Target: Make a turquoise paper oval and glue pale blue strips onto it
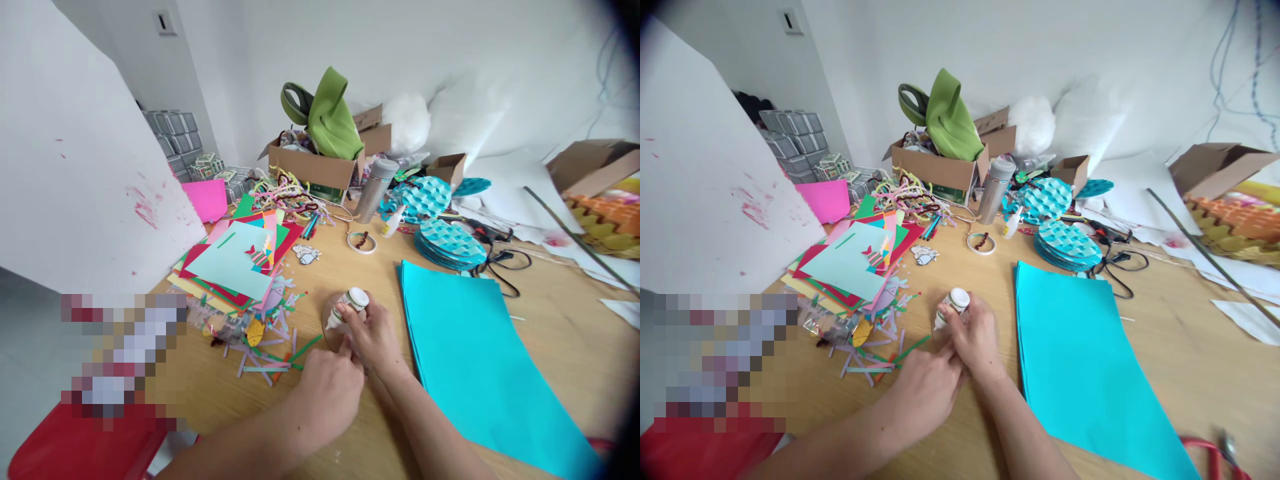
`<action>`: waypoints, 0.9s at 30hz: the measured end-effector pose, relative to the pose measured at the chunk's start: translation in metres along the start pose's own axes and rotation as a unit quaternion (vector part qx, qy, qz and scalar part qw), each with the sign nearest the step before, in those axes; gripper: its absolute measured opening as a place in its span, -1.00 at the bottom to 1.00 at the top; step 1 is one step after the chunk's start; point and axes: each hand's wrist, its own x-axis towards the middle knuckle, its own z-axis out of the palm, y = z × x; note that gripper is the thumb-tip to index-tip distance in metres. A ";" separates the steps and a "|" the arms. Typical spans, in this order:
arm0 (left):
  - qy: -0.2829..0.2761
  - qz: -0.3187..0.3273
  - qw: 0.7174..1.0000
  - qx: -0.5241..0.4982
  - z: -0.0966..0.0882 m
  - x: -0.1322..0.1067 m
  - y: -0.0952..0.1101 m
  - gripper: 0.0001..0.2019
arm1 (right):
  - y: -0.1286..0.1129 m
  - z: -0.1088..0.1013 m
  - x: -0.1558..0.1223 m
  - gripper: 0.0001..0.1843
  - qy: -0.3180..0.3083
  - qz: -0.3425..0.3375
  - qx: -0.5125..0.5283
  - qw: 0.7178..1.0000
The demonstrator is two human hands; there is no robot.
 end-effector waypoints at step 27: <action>0.003 0.002 1.000 0.004 0.000 -0.001 0.000 -0.72 | 0.006 0.004 -0.002 -0.60 0.011 -0.005 0.005 1.000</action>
